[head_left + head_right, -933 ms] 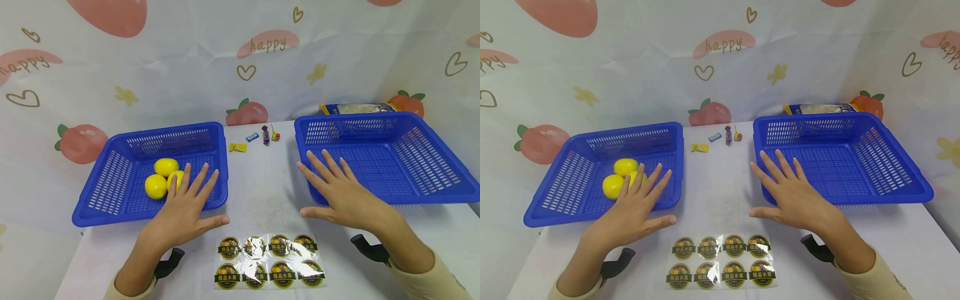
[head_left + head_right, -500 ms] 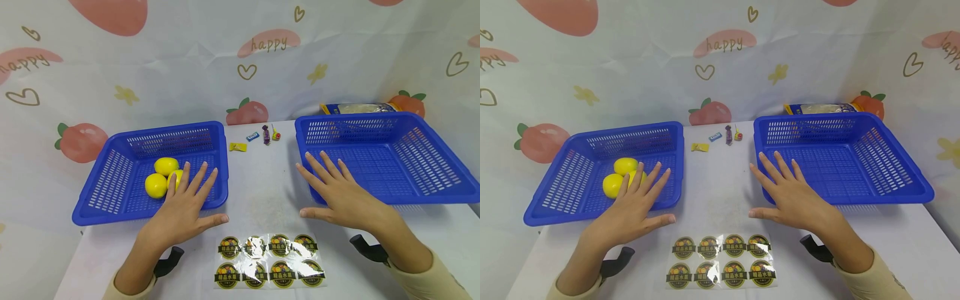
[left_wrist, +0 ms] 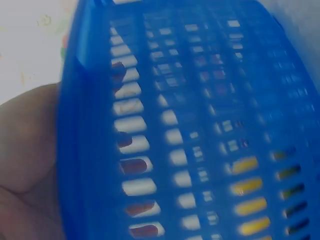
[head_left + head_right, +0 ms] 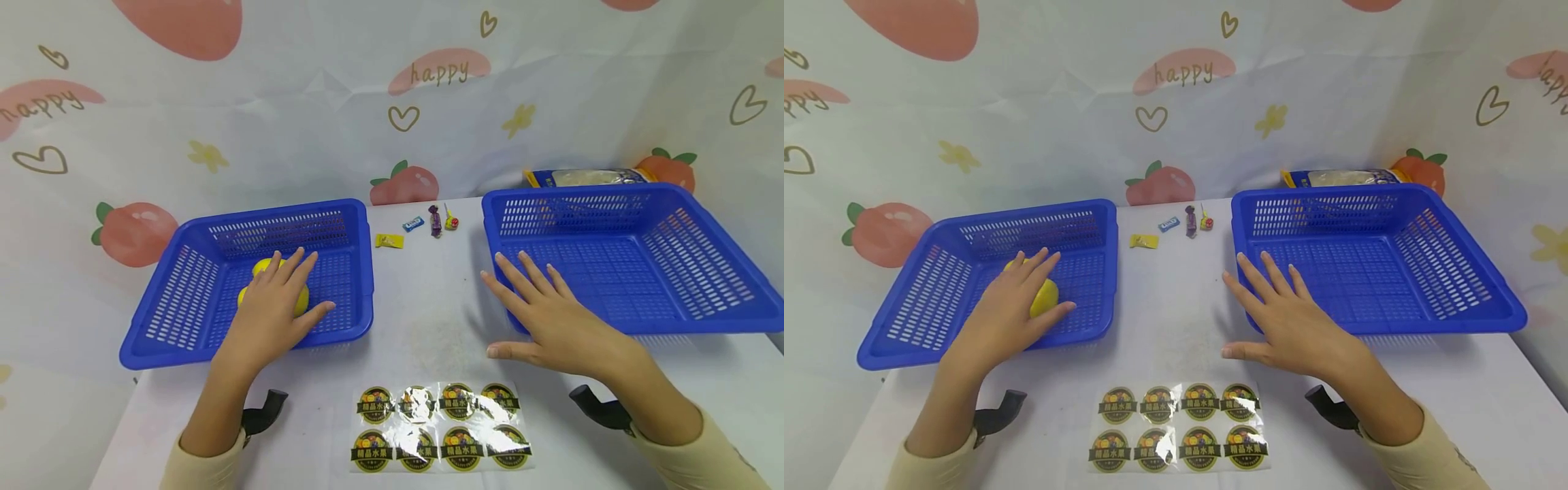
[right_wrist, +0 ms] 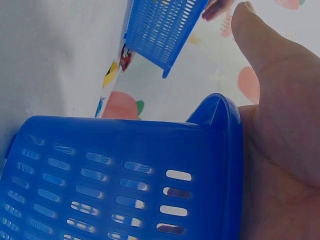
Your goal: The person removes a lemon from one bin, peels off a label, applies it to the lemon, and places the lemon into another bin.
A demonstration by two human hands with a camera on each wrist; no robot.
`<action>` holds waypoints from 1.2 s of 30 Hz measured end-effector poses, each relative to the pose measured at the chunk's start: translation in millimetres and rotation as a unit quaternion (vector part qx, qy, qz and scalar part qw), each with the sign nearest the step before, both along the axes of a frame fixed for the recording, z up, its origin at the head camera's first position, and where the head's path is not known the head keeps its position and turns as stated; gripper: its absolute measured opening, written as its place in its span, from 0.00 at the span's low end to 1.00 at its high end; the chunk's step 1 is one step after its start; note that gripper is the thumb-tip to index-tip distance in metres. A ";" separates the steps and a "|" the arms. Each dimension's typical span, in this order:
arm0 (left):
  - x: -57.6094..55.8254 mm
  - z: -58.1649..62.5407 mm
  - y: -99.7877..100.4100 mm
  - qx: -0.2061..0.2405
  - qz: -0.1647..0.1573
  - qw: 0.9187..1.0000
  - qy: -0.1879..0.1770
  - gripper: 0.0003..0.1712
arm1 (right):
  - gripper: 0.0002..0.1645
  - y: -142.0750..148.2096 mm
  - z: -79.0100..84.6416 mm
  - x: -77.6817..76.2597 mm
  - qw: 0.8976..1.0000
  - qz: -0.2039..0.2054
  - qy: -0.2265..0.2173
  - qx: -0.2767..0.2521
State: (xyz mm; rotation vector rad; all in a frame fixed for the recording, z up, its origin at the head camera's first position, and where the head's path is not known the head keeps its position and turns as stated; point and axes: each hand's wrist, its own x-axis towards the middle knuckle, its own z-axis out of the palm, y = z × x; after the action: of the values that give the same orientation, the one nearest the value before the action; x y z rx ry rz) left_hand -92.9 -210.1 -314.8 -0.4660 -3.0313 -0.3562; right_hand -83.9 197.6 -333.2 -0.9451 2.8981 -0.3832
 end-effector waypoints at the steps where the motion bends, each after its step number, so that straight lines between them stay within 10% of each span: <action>1: -1.7 -0.1 -2.5 0.001 0.007 1.000 -0.001 0.46 | 0.59 0.0 -0.5 0.0 1.000 0.000 -0.002 0.000; 36: -28.7 -22.2 -29.0 0.030 0.047 0.982 -0.179 0.46 | 0.42 -1.6 -11.9 -7.0 0.996 0.044 0.072 -0.016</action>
State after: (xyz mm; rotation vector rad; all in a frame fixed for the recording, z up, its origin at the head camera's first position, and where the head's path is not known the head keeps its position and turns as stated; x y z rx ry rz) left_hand -121.6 -239.2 -337.0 -0.2770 -3.3590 -0.5800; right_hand -90.9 196.0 -345.1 -1.1462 2.9733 -0.3703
